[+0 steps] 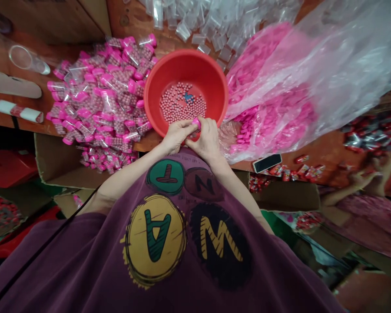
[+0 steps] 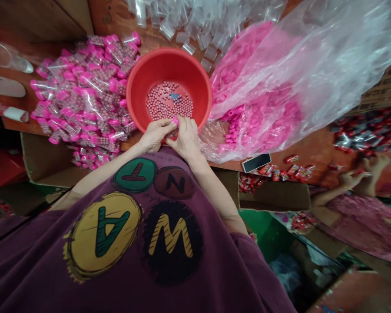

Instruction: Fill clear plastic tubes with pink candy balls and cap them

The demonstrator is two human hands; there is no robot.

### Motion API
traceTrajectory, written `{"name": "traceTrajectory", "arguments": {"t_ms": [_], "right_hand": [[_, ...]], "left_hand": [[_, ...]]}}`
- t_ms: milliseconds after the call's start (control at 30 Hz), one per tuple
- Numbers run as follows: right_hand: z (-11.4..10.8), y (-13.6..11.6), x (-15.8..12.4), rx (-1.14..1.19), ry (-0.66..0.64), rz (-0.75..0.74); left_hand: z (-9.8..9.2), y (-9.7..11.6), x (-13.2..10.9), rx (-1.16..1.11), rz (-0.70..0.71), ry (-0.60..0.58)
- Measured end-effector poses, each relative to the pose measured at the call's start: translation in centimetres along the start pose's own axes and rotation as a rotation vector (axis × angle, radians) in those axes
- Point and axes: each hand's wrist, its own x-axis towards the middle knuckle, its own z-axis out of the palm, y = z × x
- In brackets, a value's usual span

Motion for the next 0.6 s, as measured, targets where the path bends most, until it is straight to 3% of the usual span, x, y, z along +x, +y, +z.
{"name": "traceTrajectory", "arguments": {"t_ms": [167, 300, 367, 433, 533, 600], "right_hand": [[0.5, 0.0, 0.5, 0.021, -0.112, 0.022], [1.4, 0.0, 0.2, 0.326, -0.337, 0.039], [1.8, 0.9, -0.3, 0.542, -0.402, 0.099], [2.1, 2.4, -0.5, 0.654, -0.347, 0.223], [1.8, 5.1, 0.3, 0.552, -0.135, 0.356], [1.3, 6.2, 1.6, 0.356, -0.109, 0.323]], "left_hand": [[0.0, 0.1, 0.2, 0.004, -0.100, 0.037], [-1.4, 0.3, 0.5, 0.148, -0.097, 0.151], [-3.1, 1.1, 0.8, 0.229, 0.034, 0.243], [-5.6, 2.6, 1.2, 0.337, 0.248, 0.371], [-11.1, 5.9, 1.7, 0.522, 0.602, 0.631], [-15.3, 8.1, 2.0, 0.597, 0.794, 0.807]]}}
